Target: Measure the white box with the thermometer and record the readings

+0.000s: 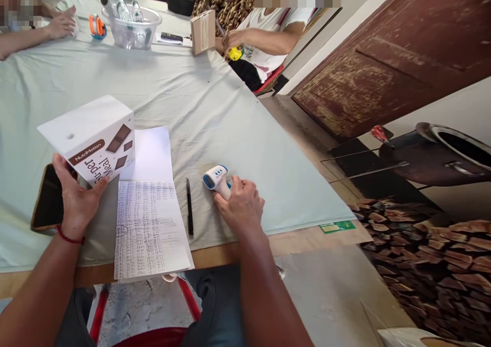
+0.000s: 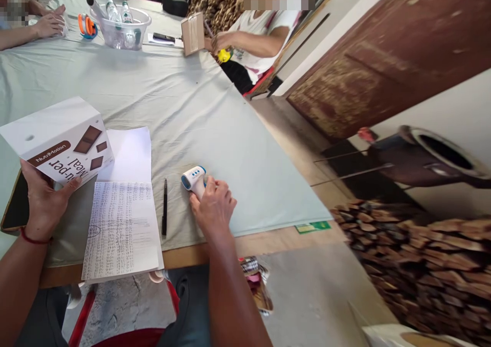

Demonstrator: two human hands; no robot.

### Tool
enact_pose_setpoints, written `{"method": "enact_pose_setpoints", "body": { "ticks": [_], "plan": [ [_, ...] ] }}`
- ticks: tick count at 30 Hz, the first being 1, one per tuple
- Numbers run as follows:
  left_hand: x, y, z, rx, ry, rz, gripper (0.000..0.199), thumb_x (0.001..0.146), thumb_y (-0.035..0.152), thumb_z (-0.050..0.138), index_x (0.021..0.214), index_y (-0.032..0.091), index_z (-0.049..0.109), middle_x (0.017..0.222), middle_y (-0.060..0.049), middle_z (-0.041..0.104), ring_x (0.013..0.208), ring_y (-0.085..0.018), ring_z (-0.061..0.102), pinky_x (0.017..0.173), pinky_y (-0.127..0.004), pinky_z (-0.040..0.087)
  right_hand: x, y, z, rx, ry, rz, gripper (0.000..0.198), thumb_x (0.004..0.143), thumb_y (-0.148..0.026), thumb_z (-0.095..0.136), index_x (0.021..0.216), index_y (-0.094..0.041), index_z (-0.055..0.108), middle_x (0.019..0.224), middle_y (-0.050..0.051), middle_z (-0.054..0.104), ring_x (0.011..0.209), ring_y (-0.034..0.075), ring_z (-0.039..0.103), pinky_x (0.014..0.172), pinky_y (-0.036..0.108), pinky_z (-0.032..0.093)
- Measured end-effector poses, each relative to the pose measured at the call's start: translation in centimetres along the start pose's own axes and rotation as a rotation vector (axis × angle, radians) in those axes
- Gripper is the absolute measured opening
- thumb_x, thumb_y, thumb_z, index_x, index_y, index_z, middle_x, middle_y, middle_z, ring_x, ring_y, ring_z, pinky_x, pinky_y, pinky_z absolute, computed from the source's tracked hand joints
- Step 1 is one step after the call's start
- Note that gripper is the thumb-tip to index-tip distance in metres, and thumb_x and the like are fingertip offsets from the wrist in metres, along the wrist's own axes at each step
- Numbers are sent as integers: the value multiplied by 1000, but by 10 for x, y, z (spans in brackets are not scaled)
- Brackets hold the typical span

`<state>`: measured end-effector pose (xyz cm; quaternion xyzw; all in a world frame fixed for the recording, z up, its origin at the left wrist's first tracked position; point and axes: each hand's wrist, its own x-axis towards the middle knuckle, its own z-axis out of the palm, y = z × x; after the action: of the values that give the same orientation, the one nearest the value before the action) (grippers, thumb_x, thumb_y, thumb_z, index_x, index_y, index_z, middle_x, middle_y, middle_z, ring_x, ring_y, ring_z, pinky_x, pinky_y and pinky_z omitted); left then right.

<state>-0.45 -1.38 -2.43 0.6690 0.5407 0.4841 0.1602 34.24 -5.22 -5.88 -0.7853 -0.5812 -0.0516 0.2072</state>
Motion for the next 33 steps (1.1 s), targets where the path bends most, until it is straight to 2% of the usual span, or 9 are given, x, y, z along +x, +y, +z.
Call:
{"method": "enact_pose_setpoints", "body": {
  "ticks": [2,4,8,11,14,17,20,25,33],
  "plan": [
    [5,-4,1,-113,180,-119,85,71,47,86,137,25,36,141,-8,52,130,-32,54,105,-52,53,5,4,2,5,-153,85,44,84,-36,63,123,-16,64,103,18,64,96,32,61,80,43,46],
    [8,-5,2,-188,236,-185,81,63,48,89,127,22,47,131,-7,60,120,-32,60,100,-53,55,7,0,2,112,-212,132,41,83,-37,61,118,-16,66,99,17,66,94,32,62,79,42,47],
    [5,6,2,-267,278,-183,61,68,45,85,117,24,55,119,-1,66,117,-30,62,102,-52,52,-2,-37,-10,717,-158,141,45,76,-48,64,111,-19,67,100,11,70,90,28,62,76,37,51],
    [-2,16,5,-362,347,-188,53,69,40,85,111,25,57,115,0,67,112,-26,65,101,-47,53,-21,-74,-26,1173,-386,177,34,74,-52,64,85,-20,65,74,3,63,69,19,56,63,31,49],
    [-8,20,12,-498,330,-316,48,67,45,85,101,22,60,102,-2,70,93,-23,68,85,-42,58,-39,-102,-35,1453,-640,141,33,70,-53,65,72,-21,58,68,0,55,62,14,47,59,29,43],
    [-11,22,18,-564,184,-470,57,61,47,88,100,18,60,98,-5,71,83,-22,68,71,-36,57,-47,-115,-36,1512,-820,168,33,70,-52,65,67,-21,54,66,0,50,62,13,44,60,29,39],
    [-13,28,20,-551,92,-523,64,57,47,90,104,16,60,102,-8,71,88,-24,69,69,-33,56,-47,-118,-33,1497,-897,276,30,69,-48,67,67,-21,55,65,-1,49,62,12,41,60,28,36],
    [-12,34,19,-552,85,-544,60,59,49,89,99,16,61,101,-8,71,88,-24,68,70,-33,56,-47,-120,-31,1507,-884,305,27,66,-43,71,68,-20,57,65,-2,48,62,12,39,60,28,32],
    [-10,33,19,-569,75,-557,59,59,48,88,99,15,62,98,-9,71,87,-24,68,72,-33,55,-49,-121,-27,1524,-882,308,26,67,-43,71,71,-20,58,66,-3,49,62,12,40,62,29,32]
  ]
}}
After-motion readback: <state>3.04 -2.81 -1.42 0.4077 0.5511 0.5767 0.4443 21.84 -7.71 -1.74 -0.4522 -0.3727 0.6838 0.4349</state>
